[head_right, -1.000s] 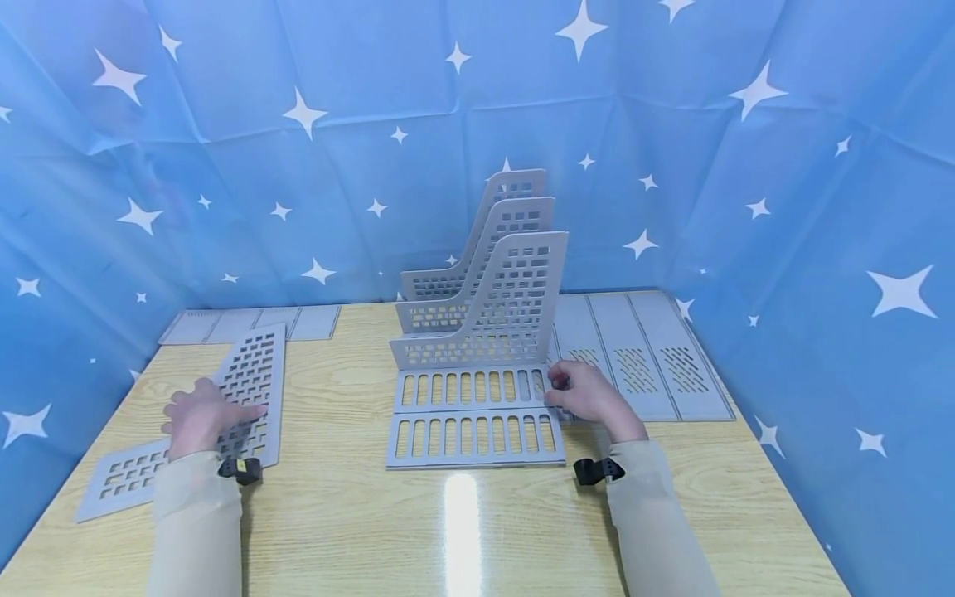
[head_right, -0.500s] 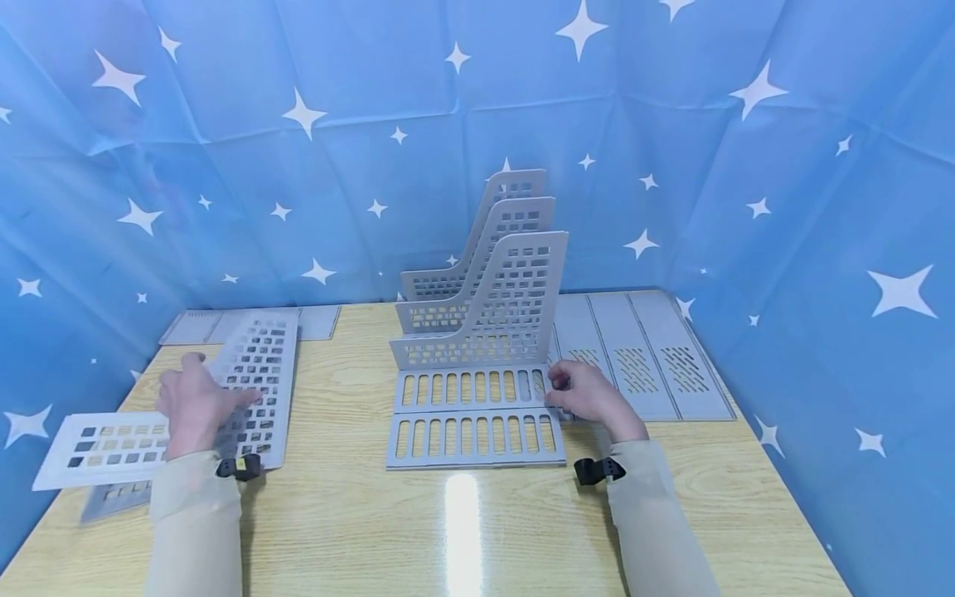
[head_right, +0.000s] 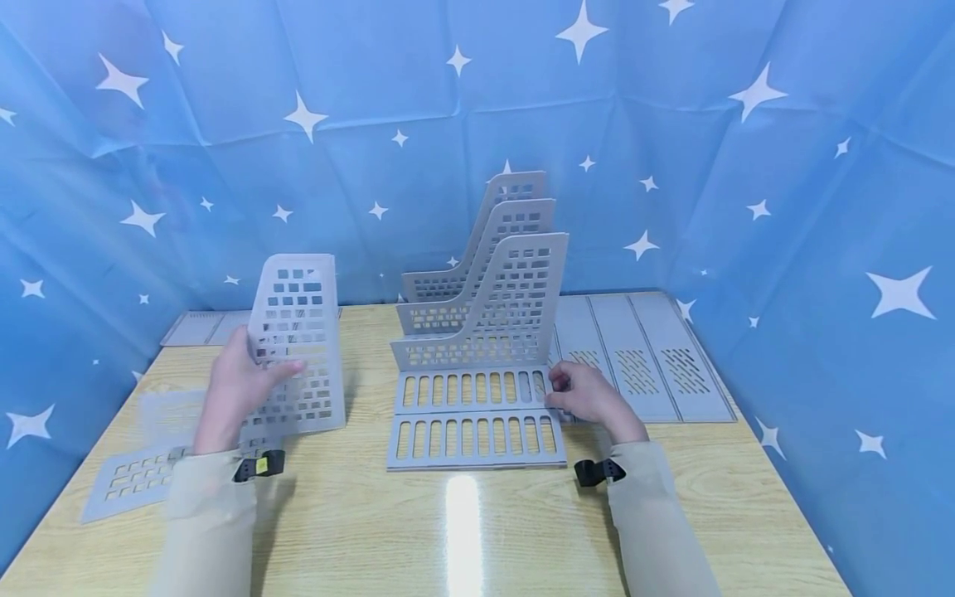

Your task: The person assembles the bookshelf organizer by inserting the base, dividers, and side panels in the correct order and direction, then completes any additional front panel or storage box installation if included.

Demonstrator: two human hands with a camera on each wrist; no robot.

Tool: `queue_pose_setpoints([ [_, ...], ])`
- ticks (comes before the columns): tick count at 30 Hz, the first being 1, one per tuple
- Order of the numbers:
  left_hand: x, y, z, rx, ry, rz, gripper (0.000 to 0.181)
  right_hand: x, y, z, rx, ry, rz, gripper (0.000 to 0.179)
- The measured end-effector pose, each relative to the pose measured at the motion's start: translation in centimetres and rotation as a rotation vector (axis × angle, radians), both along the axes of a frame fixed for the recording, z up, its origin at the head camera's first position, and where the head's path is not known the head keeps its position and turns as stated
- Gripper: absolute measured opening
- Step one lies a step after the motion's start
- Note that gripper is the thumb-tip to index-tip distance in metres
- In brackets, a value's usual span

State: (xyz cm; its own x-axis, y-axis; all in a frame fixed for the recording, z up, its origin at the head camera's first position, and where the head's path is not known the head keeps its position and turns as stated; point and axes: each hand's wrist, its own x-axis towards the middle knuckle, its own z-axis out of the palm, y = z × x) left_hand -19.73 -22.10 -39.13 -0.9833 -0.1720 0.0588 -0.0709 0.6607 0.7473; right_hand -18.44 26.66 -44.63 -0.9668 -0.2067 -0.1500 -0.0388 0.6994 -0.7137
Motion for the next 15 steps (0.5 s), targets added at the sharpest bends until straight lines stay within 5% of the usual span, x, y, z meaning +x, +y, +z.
queue_pose_setpoints([
  [9, -0.2, 4.0, -1.1, 0.023, 0.182, -0.14, 0.065, 0.1, 0.1, -0.1, -0.01, -0.007, 0.003, 0.034],
  [15, -0.3, 5.4, -1.5, 0.064, 0.205, -0.157, 0.065, -0.1, 0.1, -0.2, 0.022, 0.006, -0.004, 0.032],
])
